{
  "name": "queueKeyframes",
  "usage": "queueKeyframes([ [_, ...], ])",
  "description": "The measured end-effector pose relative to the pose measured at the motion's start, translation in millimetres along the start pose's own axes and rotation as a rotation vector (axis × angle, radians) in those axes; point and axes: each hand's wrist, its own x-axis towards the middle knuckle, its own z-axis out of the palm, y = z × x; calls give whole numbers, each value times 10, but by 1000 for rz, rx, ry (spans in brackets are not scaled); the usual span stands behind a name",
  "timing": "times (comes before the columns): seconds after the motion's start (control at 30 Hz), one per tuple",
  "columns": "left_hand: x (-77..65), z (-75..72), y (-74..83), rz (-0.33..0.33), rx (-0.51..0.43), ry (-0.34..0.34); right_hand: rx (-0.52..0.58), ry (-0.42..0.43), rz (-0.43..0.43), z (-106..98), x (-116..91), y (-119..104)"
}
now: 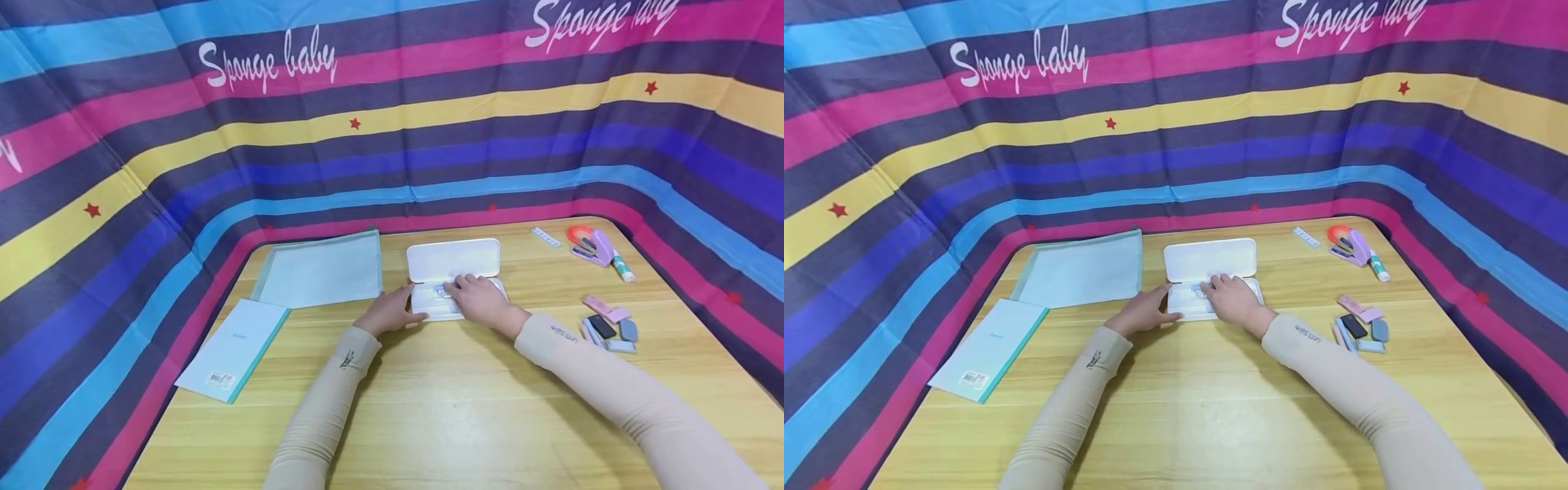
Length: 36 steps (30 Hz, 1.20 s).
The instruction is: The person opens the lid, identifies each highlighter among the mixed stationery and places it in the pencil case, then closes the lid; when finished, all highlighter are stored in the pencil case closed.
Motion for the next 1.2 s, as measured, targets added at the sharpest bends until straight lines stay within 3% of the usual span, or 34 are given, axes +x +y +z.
queueKeyframes([
  [0.17,-5,-16,-13,-3,5,-11,43,20,51,-113,-99,29],
  [0.3,7,-18,-22,-10,5,-30,79,34,139,-311,-334,138],
  [0.47,25,-25,-48,-18,13,-31,35,-17,282,-515,-668,342],
  [0.7,29,-8,-25,-21,-10,-58,-16,-78,392,-669,-1041,559],
  [1.03,20,-24,-9,-29,-10,-53,48,-299,565,-806,-1317,672],
  [1.2,11,-25,1,-27,-14,-52,104,-457,631,-847,-1431,713],
])
